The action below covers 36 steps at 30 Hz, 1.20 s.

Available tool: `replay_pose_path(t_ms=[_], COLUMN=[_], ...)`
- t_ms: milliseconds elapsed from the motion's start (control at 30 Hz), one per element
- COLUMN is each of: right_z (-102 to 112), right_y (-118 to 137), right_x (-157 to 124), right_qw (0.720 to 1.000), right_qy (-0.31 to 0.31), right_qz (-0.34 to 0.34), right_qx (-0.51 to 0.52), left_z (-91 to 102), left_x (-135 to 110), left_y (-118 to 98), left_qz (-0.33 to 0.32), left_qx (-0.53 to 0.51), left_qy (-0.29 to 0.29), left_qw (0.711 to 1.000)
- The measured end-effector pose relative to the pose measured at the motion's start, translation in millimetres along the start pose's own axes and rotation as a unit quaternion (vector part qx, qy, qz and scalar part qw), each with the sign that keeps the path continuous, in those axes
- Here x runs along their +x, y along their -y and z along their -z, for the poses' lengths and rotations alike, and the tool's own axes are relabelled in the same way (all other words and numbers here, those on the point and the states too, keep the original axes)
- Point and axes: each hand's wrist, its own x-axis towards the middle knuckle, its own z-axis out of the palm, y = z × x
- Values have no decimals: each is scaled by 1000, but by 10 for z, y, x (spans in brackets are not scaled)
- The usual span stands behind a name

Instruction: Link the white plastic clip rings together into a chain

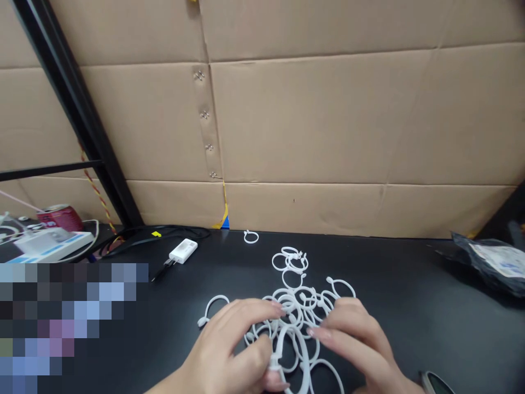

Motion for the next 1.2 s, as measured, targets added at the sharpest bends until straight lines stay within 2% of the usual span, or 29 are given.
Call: replay_pose_path(t_ms=[133,233,300,333,467,567,800,1000,1200], right_z=[-19,-38,-40,-36,-15,-21,-66,-59,-50], right_y=[-4,14,32,43,108,150,127,190,210], right_x=[103,164,176,177,176,187,181,137,143], right_qw=[993,988,986,985,976,971,985,973,971], right_qy=[118,157,167,172,193,192,173,218,229], right_qz=[-18,5,5,-3,-83,-126,-13,-52,-40], right_qx=[-25,-5,16,26,53,68,-11,-48,-53], left_z=[-42,-94,-100,-91,-16,4,-26,-7,-1], left_x=[-65,-85,-54,-24,109,141,99,119,102], left_y=[-55,-101,-117,-119,-101,-93,-85,-100,-131], left_qz=[10,51,66,52,0,-21,-36,-49,-62], left_qx=[36,26,18,23,52,55,56,57,42], left_qy=[21,-8,-24,-17,61,85,125,122,139], left_qw=[999,998,997,998,997,995,990,990,987])
